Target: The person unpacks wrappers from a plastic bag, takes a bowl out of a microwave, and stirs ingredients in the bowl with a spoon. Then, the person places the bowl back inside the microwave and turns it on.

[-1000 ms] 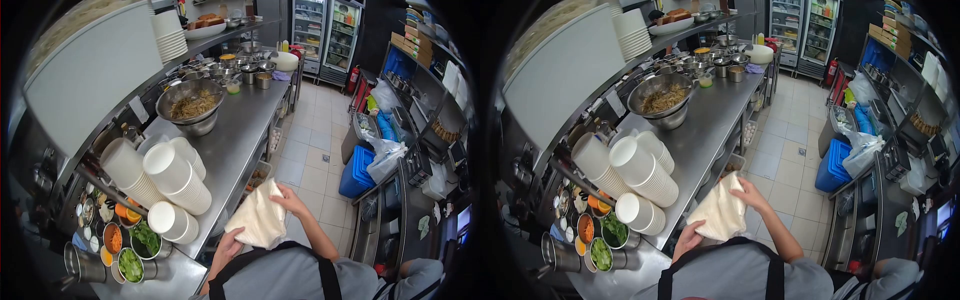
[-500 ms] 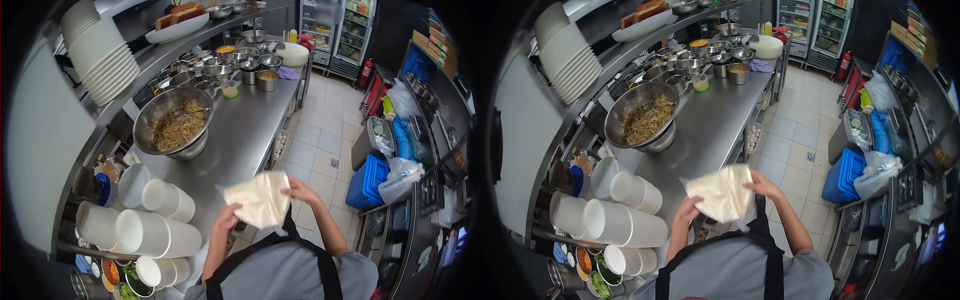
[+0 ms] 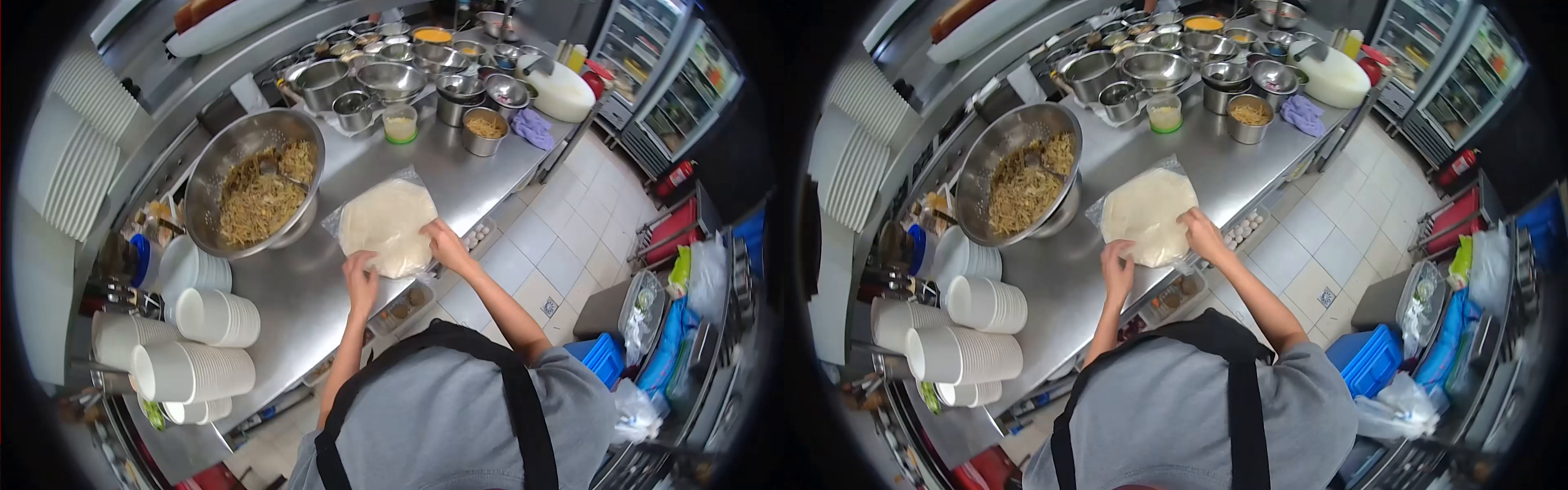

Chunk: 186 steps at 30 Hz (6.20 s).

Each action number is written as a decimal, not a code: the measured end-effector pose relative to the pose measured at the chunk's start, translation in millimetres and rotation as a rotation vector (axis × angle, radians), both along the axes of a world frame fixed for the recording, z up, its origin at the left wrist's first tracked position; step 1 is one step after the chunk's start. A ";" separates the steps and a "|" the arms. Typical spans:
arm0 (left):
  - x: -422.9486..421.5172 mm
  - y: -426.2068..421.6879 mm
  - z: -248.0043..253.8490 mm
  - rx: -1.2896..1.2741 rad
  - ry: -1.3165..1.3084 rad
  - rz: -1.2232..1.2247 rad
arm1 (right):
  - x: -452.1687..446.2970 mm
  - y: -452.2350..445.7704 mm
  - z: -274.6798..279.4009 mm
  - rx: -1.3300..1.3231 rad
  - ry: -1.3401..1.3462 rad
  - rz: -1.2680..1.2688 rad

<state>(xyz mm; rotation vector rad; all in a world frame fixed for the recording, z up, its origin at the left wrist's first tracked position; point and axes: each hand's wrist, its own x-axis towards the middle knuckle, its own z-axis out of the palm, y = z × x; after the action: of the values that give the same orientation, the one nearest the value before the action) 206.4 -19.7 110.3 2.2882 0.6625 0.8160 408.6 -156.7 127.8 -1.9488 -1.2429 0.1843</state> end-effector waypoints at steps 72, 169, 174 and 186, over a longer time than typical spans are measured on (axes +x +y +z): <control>63.2 12.2 -18.1 -0.145 0.208 0.172 | 27.8 69.6 3.7 0.021 -0.319 0.662; 64.2 22.2 -35.8 -0.291 0.106 0.058 | 4.0 56.2 -5.0 0.017 -0.262 0.398; 57.6 30.1 -43.3 -0.356 0.083 -0.059 | -3.1 50.2 -16.5 0.199 -0.346 0.358; 57.7 34.6 -39.8 -0.456 0.033 -0.052 | -2.0 57.4 15.2 0.146 -0.354 0.532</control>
<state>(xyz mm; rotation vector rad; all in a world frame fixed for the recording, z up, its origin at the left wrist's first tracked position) 264.1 15.0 70.5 1.8984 0.7171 0.5364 406.6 -99.3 142.9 -1.5303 -1.9396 0.0115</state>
